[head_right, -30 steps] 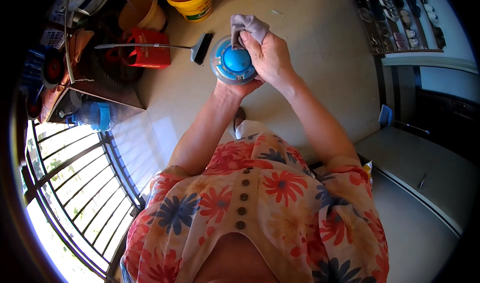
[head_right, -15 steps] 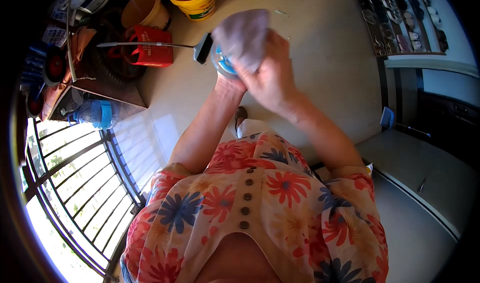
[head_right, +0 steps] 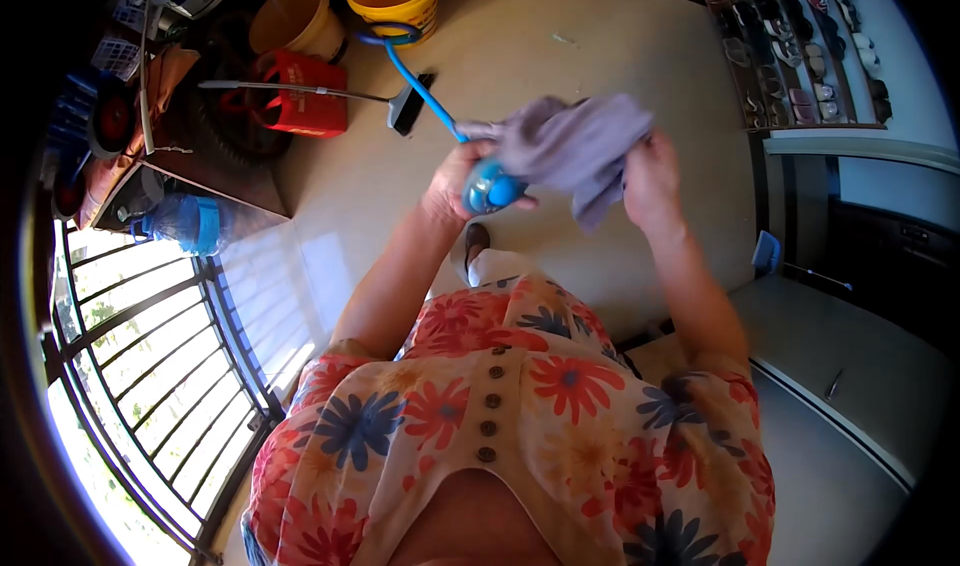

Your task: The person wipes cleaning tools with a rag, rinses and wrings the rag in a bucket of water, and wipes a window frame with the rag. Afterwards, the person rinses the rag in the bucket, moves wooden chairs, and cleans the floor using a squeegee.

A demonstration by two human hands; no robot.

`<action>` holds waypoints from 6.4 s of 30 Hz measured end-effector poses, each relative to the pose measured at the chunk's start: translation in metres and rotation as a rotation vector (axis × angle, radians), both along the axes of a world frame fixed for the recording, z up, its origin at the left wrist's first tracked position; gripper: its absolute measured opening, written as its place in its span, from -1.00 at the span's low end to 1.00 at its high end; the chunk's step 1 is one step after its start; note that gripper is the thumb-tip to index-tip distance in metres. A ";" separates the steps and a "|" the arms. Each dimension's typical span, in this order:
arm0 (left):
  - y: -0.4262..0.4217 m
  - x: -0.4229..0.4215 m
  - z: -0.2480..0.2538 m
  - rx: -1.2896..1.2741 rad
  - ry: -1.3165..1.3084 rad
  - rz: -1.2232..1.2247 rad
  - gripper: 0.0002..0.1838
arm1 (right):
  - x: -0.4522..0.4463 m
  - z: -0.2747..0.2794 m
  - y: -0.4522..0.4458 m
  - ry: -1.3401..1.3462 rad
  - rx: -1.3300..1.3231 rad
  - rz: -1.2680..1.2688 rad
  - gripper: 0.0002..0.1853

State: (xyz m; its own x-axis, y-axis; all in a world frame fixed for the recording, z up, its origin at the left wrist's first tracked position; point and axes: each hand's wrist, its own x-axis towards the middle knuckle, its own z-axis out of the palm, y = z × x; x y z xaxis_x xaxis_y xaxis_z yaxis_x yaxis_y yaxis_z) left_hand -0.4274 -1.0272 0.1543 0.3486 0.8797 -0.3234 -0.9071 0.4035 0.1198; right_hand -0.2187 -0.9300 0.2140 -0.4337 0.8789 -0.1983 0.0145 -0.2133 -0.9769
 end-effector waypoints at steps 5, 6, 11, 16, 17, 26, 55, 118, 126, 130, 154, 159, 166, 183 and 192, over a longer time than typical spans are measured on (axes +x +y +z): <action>-0.011 -0.003 -0.021 0.178 0.520 -0.113 -0.67 | -0.012 0.000 0.008 0.316 -0.320 -0.069 -0.69; -0.011 -0.003 -0.024 0.186 0.632 -0.136 -0.69 | -0.023 -0.007 0.001 0.265 -0.305 -0.042 -0.68; -0.016 0.016 0.018 0.180 1.103 -0.289 -0.72 | -0.117 -0.027 -0.037 -0.082 0.106 0.251 -0.76; -0.029 0.014 0.011 0.245 1.335 -0.545 -0.77 | -0.157 -0.017 0.024 0.173 -0.091 -0.089 -0.84; -0.033 0.014 0.011 0.257 1.374 -0.555 -0.77 | -0.153 -0.020 0.049 0.249 -0.172 -0.016 -0.86; -0.084 -0.014 -0.022 0.196 1.910 -0.785 -0.65 | -0.144 0.019 0.172 0.202 0.028 -0.483 -0.85; 0.029 -0.068 0.104 0.281 0.716 0.509 -0.50 | -0.121 0.083 0.033 -0.285 1.334 0.173 -0.50; -0.027 -0.089 0.153 0.734 0.649 0.759 -0.48 | -0.173 0.038 -0.042 0.812 -0.184 0.345 -0.59; -0.018 -0.062 0.131 0.506 0.617 0.526 -0.54 | -0.133 0.078 0.034 0.055 0.671 0.267 -0.78; -0.012 -0.066 0.134 0.465 0.681 0.479 -0.53 | -0.136 0.122 0.053 -0.158 1.101 0.506 -0.74; -0.012 -0.114 0.191 0.646 0.716 0.767 -0.56 | -0.165 0.013 -0.014 0.000 0.461 0.593 -0.85; -0.026 -0.155 0.224 0.734 0.729 0.823 -0.56 | -0.180 -0.031 -0.006 -0.170 0.653 0.688 -0.87; -0.049 -0.233 0.268 0.855 0.815 0.919 -0.55 | -0.206 -0.100 0.017 -0.654 0.780 0.750 -0.79; 0.075 -0.382 0.183 0.381 1.428 0.772 -0.09 | -0.388 -0.058 0.101 -0.130 0.554 0.711 -0.83; 0.132 -0.385 0.139 0.125 1.650 0.577 -0.71 | -0.449 -0.037 0.170 -0.235 0.438 1.196 -0.83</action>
State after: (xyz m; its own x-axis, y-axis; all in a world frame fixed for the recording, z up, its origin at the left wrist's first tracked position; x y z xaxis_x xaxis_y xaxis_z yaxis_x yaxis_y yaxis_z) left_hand -0.8124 -0.8952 0.2933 -0.5841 0.8069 0.0875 0.1742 0.0193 0.9845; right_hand -0.6681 -0.7605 0.1769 -0.9849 -0.0175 -0.1723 0.1523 0.3863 -0.9097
